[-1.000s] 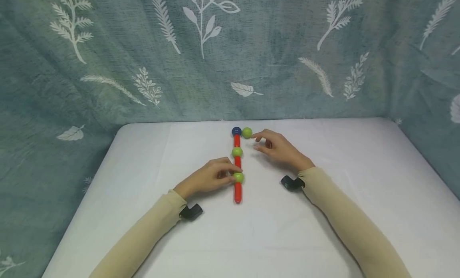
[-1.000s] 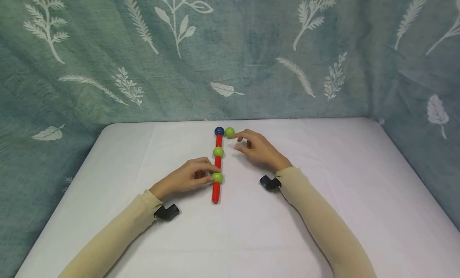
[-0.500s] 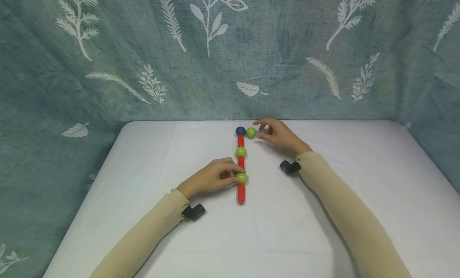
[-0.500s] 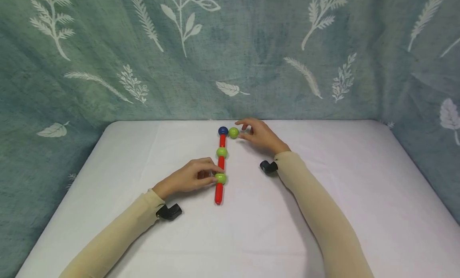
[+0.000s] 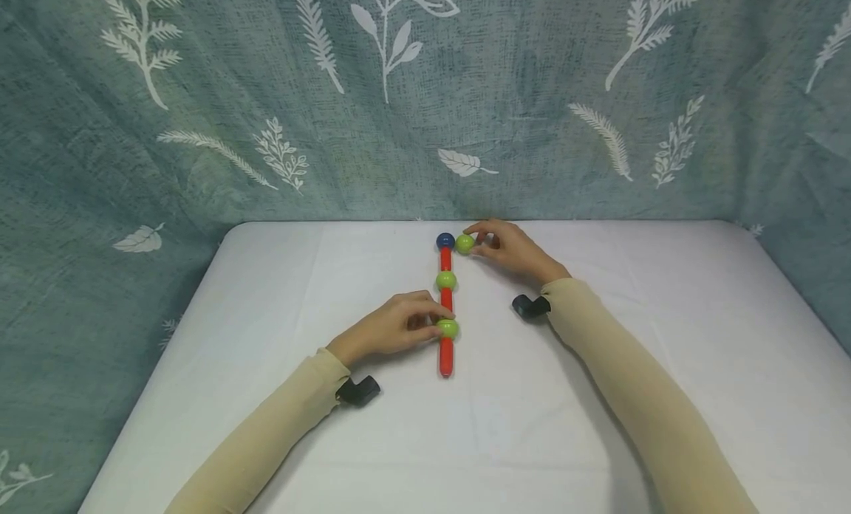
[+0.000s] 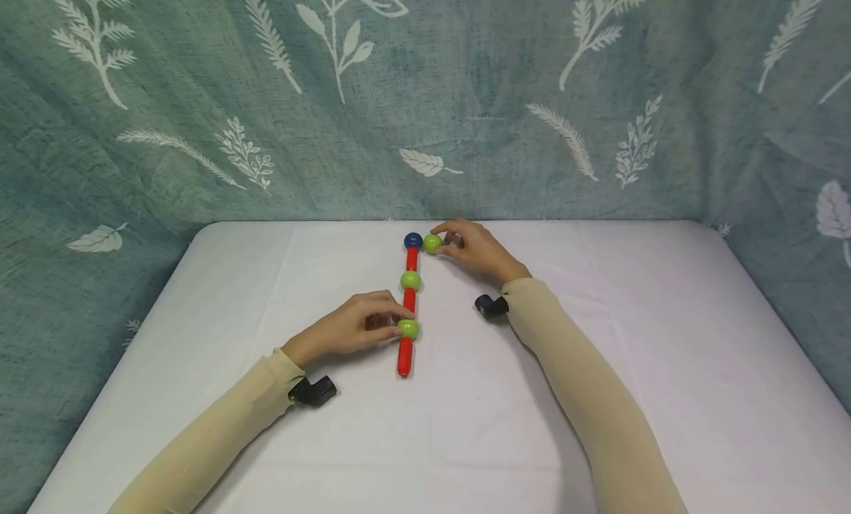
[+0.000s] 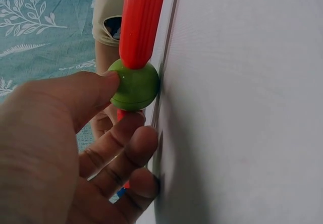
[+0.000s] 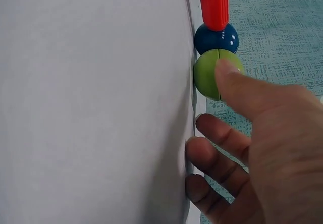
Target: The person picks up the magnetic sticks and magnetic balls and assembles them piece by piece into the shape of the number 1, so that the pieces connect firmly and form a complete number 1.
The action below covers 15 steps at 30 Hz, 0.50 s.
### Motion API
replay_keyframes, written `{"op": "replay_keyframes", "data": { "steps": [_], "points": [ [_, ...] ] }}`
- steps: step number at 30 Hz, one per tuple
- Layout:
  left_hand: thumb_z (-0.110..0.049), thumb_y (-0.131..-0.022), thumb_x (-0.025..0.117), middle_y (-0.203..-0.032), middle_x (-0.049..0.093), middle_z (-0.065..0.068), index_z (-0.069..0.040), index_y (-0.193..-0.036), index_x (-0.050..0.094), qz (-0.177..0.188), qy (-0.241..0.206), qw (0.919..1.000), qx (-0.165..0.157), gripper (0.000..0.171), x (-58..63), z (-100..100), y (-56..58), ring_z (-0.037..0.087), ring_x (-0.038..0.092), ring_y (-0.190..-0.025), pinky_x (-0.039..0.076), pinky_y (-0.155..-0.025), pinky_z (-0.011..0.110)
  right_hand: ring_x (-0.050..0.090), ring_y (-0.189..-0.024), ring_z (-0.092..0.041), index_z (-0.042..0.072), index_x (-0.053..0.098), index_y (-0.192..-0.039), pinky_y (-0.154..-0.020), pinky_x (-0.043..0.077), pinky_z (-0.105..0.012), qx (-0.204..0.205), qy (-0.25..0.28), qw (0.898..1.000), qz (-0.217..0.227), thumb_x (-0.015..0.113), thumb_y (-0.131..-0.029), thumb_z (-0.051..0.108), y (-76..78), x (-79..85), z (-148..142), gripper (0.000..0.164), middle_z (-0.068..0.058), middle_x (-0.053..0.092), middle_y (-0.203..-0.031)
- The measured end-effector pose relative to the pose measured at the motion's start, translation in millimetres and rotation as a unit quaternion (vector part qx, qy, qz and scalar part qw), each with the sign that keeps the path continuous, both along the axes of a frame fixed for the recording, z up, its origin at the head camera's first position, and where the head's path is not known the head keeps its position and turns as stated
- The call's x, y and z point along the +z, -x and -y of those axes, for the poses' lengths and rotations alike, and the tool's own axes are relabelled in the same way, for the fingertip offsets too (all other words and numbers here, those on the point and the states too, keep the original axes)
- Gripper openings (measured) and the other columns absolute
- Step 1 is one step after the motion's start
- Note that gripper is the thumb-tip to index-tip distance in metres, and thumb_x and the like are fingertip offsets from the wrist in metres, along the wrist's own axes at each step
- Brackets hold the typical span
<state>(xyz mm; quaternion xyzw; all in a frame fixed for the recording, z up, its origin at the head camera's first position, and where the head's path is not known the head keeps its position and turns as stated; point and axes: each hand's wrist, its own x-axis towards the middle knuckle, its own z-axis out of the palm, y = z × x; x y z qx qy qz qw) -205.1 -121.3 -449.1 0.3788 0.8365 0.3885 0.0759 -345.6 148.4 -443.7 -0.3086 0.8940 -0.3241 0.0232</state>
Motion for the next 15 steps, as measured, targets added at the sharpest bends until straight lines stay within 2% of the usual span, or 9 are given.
{"op": "replay_keyframes", "data": {
  "steps": [6, 15],
  "points": [
    [-0.021, -0.093, 0.068, -0.093, 0.06, -0.008, -0.021, -0.12, 0.069, -0.004, 0.002, 1.0, 0.0, 0.027, 1.0, -0.6, 0.0, 0.009, 0.051, -0.076, 0.045, -0.067, 0.022, 0.054, -0.075, -0.021, 0.015, 0.061, -0.13, -0.069, 0.046, -0.035, -0.004, -0.006, 1.0, -0.006, 0.072, -0.09, 0.021, -1.9, 1.3, 1.8, 0.041, -0.009, 0.065, -0.104],
    [-0.022, -0.093, 0.068, -0.094, 0.061, -0.009, -0.022, -0.12, 0.069, -0.003, 0.001, 1.0, 0.0, 0.027, 0.5, 1.2, 0.5, 0.008, 0.051, -0.077, 0.046, -0.067, 0.025, 0.051, -0.071, -0.02, 0.017, 0.062, -0.125, -0.067, 0.044, -0.034, -0.009, -0.014, 1.0, 0.002, 0.07, -0.092, 0.019, -1.7, 2.0, 4.1, 0.034, -0.006, 0.065, -0.106]
  ]
}}
